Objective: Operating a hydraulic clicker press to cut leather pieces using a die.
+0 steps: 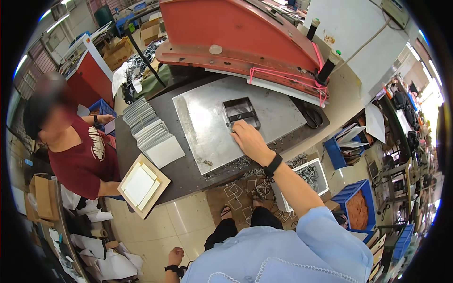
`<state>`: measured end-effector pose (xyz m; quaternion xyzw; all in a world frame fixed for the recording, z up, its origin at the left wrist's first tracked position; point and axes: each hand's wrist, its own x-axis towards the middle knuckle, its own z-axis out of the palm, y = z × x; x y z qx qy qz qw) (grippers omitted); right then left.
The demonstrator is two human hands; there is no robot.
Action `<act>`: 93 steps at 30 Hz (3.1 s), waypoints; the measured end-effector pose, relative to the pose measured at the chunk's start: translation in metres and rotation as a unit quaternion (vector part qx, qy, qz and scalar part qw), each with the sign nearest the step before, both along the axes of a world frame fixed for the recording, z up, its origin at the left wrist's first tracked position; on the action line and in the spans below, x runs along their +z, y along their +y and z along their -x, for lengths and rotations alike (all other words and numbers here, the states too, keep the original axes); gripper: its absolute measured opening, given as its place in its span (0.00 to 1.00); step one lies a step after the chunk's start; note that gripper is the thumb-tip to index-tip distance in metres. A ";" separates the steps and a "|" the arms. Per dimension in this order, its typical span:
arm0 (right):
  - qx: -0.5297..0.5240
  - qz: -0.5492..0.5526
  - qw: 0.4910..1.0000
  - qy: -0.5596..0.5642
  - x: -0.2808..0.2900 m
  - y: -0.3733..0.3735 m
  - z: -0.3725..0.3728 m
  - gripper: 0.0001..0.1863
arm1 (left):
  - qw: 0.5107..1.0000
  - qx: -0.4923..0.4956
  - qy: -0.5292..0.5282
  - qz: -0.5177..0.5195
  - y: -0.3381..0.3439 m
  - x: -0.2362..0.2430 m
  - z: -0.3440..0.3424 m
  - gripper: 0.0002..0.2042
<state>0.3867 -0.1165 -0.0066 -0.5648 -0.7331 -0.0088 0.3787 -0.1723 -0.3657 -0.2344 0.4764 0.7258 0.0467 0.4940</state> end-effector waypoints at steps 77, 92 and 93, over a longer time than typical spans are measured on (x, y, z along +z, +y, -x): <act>0.012 0.076 0.958 0.276 0.156 -0.076 0.036 0.16 | 0.992 0.048 0.047 -0.105 -0.033 0.047 -0.105 0.16; 0.067 0.091 0.924 0.364 0.148 -0.081 0.021 0.21 | 0.993 0.000 0.046 -0.107 -0.018 0.050 -0.117 0.15; 0.065 0.089 0.925 0.364 0.146 -0.082 0.020 0.21 | 0.993 -0.005 0.052 -0.106 -0.014 0.053 -0.118 0.15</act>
